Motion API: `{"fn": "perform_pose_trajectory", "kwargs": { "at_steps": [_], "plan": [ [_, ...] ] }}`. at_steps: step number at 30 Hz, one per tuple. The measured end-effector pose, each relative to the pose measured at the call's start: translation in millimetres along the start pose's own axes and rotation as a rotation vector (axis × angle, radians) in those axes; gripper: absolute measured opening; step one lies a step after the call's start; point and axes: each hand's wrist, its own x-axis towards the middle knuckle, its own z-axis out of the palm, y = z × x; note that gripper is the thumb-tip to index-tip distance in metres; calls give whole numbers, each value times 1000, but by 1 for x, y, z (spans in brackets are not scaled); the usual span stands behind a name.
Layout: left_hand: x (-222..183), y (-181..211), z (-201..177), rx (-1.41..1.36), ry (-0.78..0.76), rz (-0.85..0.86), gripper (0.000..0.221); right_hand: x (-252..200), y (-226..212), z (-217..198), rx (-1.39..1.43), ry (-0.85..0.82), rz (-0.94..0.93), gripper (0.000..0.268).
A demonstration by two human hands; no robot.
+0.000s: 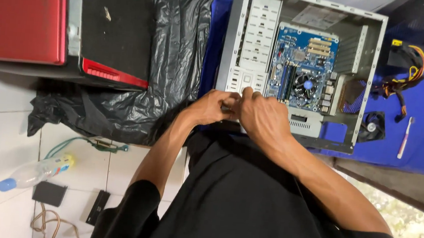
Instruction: Disassembling internal components of a desktop computer, including unscrewing the CPU cooler and disconnecting motherboard cables.
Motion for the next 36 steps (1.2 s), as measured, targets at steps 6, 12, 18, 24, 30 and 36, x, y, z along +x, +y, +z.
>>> {"fn": "perform_pose_trajectory", "kwargs": {
  "at_steps": [6, 12, 18, 24, 30, 36],
  "plan": [
    [5, 2, -5, 81, -42, 13, 29, -2, 1, -13, -32, -32, -25, 18],
    [7, -21, 0, -31, -34, -15, 28, -3, 3, -9, 41, -48, -114, 24],
    [-23, -17, -31, -616, 339, -135, 43, -3, -1, -36, 90, -62, -99, 57],
    [-54, -116, -26, -577, 523, -393, 44, -8, 9, -3, 79, -58, -104, 29],
    [-50, -154, 17, -461, 399, -574, 51, -6, 24, -5, 259, -32, -261, 18],
    [-50, -149, 11, -460, 399, -580, 59, -5, 31, -21, 544, -49, -319, 40]
  ]
}}
